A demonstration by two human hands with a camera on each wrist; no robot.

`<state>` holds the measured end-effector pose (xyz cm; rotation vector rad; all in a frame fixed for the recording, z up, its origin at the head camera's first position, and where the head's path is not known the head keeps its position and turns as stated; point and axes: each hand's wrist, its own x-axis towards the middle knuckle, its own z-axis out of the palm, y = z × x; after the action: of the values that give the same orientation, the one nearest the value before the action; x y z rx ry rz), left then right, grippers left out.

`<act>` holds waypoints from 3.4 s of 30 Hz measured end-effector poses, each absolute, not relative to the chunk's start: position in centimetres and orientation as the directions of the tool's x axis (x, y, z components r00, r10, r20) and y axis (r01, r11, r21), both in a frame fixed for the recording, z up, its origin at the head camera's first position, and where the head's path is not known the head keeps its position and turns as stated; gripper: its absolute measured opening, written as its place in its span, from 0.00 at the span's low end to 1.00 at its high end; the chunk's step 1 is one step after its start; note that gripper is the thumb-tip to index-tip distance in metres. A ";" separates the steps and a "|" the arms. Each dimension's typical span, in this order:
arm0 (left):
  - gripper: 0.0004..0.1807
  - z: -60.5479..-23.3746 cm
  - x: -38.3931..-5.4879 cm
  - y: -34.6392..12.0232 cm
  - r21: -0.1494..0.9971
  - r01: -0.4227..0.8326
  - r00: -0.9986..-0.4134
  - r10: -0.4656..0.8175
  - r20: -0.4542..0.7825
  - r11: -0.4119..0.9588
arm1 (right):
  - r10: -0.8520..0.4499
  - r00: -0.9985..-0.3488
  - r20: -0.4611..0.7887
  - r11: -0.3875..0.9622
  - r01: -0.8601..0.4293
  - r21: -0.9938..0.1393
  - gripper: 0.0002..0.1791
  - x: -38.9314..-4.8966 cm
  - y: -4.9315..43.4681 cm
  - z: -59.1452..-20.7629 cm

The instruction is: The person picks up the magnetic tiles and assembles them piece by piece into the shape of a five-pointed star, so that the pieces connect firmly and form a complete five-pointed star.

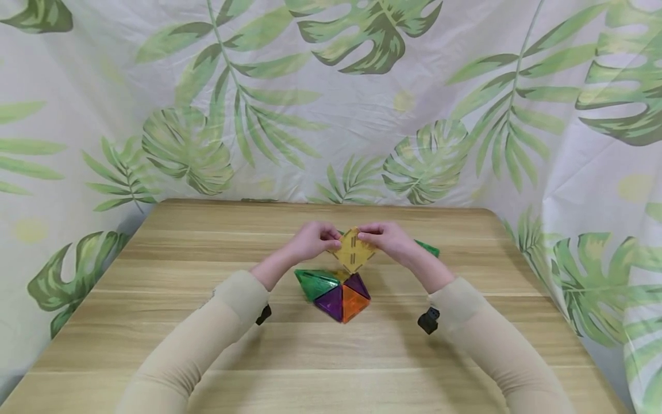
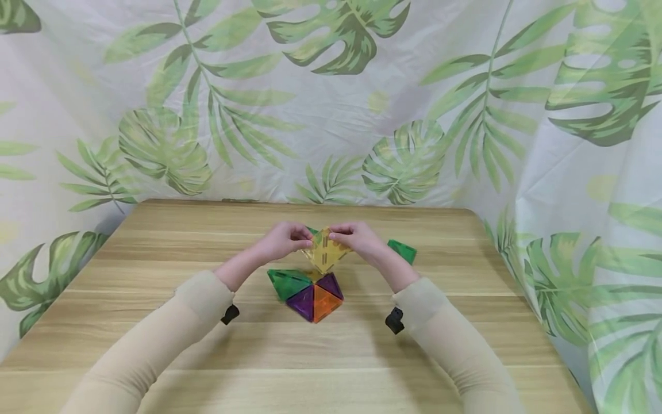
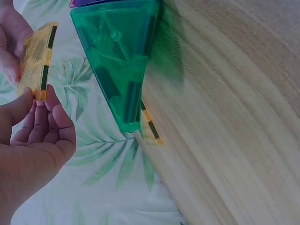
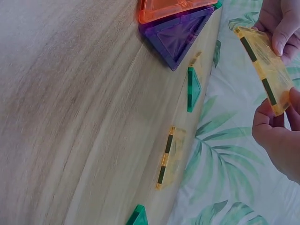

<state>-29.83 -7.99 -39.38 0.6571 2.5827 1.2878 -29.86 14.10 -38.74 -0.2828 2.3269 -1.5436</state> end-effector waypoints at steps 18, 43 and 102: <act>0.11 -41.3 -31.3 -9.7 0.817 0.182 -0.886 0.452 -0.106 0.548 | -0.391 -0.888 -0.243 0.237 0.158 -0.959 0.19 -32.8 11.7 -42.9; 0.33 -44.1 -31.4 -10.7 0.776 0.279 -0.775 0.610 -0.166 0.566 | -0.465 -0.879 -0.107 0.459 -0.135 -0.878 0.21 -32.0 16.3 -42.0; 0.17 -44.3 -26.2 -13.4 0.475 0.448 -0.880 0.468 0.084 0.758 | -0.230 -0.908 -0.349 0.255 0.290 -0.922 0.30 -30.4 27.8 -43.7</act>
<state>-26.21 -13.35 -44.26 0.7581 2.9081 0.7697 -30.42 27.85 -43.70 0.0543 2.1181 -1.6928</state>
